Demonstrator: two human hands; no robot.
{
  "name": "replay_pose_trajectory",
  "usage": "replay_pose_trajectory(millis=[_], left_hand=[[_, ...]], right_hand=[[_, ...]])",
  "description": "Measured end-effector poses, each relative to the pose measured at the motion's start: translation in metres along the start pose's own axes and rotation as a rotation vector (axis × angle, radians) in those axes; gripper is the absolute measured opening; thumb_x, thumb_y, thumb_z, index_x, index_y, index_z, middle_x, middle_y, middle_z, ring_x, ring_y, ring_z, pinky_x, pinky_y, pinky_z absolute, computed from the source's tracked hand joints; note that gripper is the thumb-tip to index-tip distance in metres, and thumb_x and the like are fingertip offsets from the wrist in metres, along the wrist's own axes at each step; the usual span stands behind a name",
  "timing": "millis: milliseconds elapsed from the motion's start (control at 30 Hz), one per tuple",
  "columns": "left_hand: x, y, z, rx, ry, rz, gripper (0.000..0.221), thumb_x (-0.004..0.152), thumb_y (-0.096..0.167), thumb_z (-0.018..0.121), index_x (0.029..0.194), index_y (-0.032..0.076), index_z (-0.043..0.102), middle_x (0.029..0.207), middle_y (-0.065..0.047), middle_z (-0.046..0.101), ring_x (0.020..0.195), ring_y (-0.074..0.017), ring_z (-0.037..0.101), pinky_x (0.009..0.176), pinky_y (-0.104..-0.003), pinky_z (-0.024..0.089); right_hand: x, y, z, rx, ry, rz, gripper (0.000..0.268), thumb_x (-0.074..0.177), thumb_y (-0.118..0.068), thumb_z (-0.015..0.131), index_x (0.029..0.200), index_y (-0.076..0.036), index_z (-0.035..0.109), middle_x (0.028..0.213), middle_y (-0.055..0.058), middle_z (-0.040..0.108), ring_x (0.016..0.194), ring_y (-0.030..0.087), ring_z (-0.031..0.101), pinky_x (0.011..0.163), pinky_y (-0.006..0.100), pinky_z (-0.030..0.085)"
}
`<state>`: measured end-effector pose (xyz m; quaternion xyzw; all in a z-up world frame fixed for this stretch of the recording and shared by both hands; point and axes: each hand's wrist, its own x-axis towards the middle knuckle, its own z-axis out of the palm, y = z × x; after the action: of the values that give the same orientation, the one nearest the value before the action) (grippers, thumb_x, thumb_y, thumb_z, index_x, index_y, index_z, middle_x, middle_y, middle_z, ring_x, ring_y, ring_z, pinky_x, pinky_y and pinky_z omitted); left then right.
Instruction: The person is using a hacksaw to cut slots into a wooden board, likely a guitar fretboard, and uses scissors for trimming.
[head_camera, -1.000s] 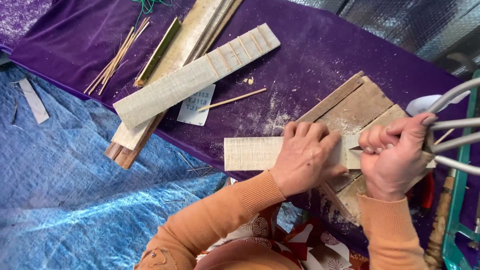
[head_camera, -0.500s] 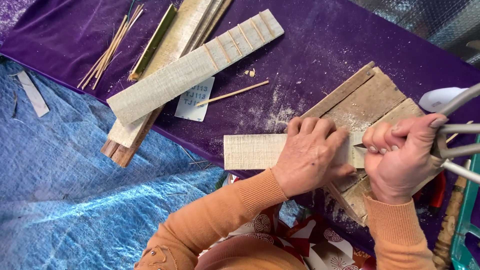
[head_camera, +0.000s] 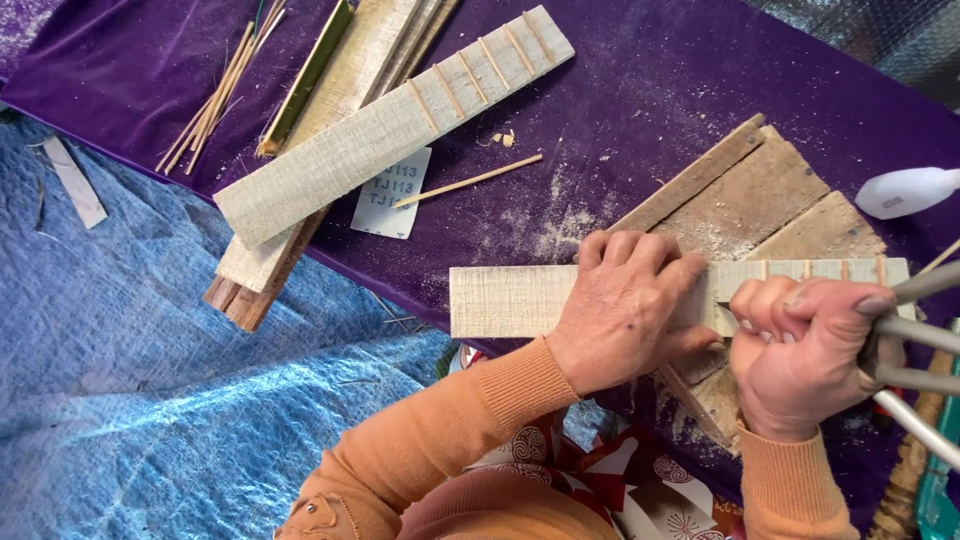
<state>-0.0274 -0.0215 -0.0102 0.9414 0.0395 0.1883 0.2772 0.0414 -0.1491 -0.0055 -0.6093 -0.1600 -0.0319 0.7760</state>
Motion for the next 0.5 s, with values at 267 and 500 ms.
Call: replay_pose_trajectory(millis=[267,500], left_hand=[[0.0,0.0,0.003,0.036,0.007,-0.004,0.071,0.072,0.063,0.077,0.124,0.017,0.062,0.116,-0.005,0.06,0.106,-0.0288,0.055,0.096,-0.048,0.038],[-0.003,-0.002,0.003,0.026,-0.052,0.018,0.077,0.077,0.066,0.071,0.133,0.014,0.057,0.118,-0.007,0.057,0.108,-0.0274,0.053,0.097,-0.048,0.038]], right_hand=[[-0.022,0.003,-0.023,-0.056,-0.061,0.042,0.056,0.111,-0.06,0.044,0.075,-0.019,0.034,0.066,-0.005,0.021,0.049,0.01,0.021,0.056,0.031,0.023],[-0.007,-0.01,-0.02,-0.015,-0.148,-0.01,0.059,0.11,-0.065,0.045,0.07,-0.024,0.033,0.056,-0.008,0.016,0.043,0.008,0.02,0.046,0.027,0.021]])
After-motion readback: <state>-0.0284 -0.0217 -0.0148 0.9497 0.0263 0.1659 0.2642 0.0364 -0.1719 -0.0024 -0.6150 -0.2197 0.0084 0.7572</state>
